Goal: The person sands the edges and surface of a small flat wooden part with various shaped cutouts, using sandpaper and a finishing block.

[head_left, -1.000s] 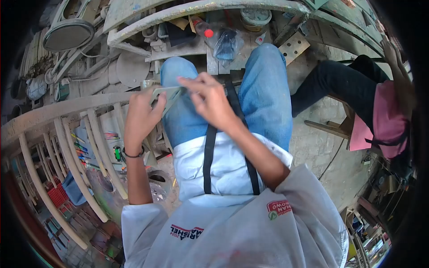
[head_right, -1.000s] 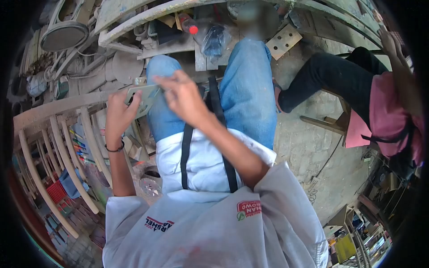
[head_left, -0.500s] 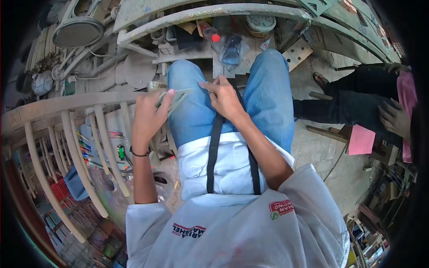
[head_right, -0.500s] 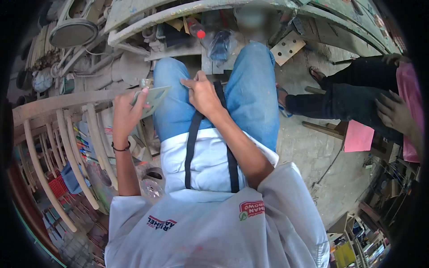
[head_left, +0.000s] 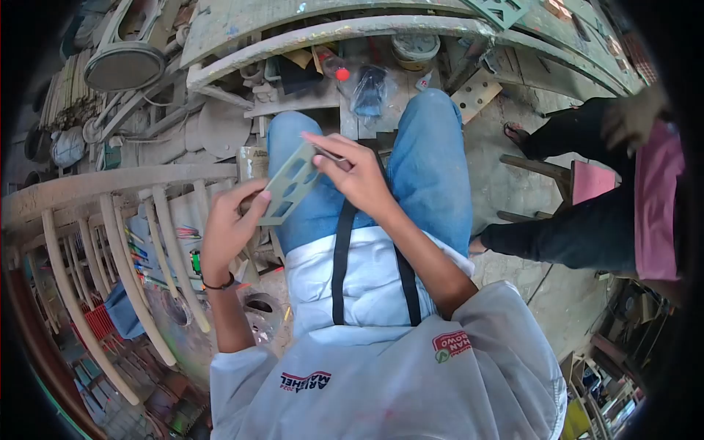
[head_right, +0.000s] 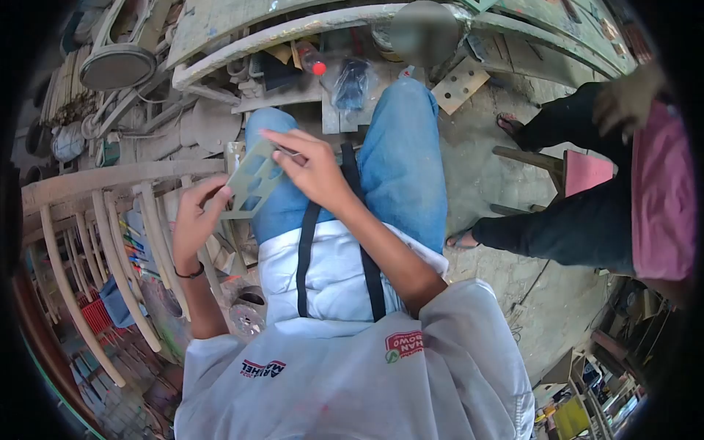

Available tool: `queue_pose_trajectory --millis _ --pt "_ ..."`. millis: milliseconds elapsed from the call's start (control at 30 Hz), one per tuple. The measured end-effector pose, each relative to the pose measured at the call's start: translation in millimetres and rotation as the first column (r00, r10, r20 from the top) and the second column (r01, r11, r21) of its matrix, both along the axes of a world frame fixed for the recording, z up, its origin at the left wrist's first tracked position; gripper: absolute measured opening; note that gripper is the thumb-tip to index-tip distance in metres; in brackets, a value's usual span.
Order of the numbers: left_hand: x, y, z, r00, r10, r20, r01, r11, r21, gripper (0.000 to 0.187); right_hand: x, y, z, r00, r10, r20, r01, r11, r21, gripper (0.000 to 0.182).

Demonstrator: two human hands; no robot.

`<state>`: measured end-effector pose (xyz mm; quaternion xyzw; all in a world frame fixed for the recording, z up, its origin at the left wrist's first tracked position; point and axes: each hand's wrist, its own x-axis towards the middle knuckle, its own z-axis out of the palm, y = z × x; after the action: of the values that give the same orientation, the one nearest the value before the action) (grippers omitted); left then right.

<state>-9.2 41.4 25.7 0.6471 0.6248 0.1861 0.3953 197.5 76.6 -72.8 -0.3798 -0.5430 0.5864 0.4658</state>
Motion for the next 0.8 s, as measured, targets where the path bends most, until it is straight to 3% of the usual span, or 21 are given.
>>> queue_pose_trajectory --millis 33,67,100,167,200,233,300,367,433,500,600,733,800 --pt "2 1 3 1.000 -0.007 -0.006 0.007 0.999 -0.039 0.024 -4 -2 7 0.998 -0.008 0.055 0.002 0.993 0.116 0.043" --pt "5 3 2 0.995 -0.099 -0.015 0.100 0.992 0.074 0.025 -11 -6 10 0.999 0.007 0.032 -0.012 0.985 0.172 0.044" --pt "8 5 2 0.996 -0.082 -0.019 0.083 0.994 0.072 0.025 -16 -10 14 1.000 0.026 0.011 -0.028 0.974 0.225 0.045" --pt "15 10 4 0.954 -0.146 -0.260 0.201 0.960 0.197 0.024 -16 -12 19 1.000 -0.008 -0.002 0.008 0.978 0.206 0.046" --pt "21 12 2 0.984 -0.139 -0.111 0.160 0.965 0.206 0.023 -11 -13 21 0.999 -0.052 0.000 0.051 0.981 0.190 0.047" --pt "25 14 -1 0.987 -0.126 -0.100 0.145 0.968 0.205 0.023 -3 -8 20 0.991 -0.091 0.099 0.066 0.970 0.235 0.049" --pt "30 13 -8 0.999 -0.035 0.014 0.031 0.978 0.205 0.022 4 -4 24 0.979 -0.148 0.143 0.096 0.943 0.319 0.050" --pt "34 17 -21 0.998 -0.055 0.008 0.050 0.955 0.294 0.021 -2 -6 24 0.982 -0.149 0.120 0.082 0.894 0.440 0.050" --pt "36 19 -25 0.997 -0.074 0.000 0.071 0.957 0.283 0.021 -13 -9 23 0.983 -0.179 0.048 0.148 0.911 0.385 0.048" --pt "36 20 -19 0.998 -0.045 0.032 0.036 0.970 0.241 0.021 -10 -3 20 0.981 -0.140 0.137 0.092 0.947 0.309 0.048" --pt "31 24 -20 0.997 -0.033 0.066 0.020 0.982 0.190 0.022 -14 -7 20 0.981 -0.182 0.065 0.137 0.891 0.432 0.049" --pt "31 23 -22 0.998 0.021 0.063 -0.031 0.987 0.158 0.023 -16 -3 1 0.981 -0.149 0.124 0.103 0.943 0.317 0.046" --pt "32 27 -19 0.997 0.012 0.070 -0.024 0.986 0.164 0.024 -18 -7 4 0.980 -0.168 0.103 0.124 0.932 0.339 0.046"
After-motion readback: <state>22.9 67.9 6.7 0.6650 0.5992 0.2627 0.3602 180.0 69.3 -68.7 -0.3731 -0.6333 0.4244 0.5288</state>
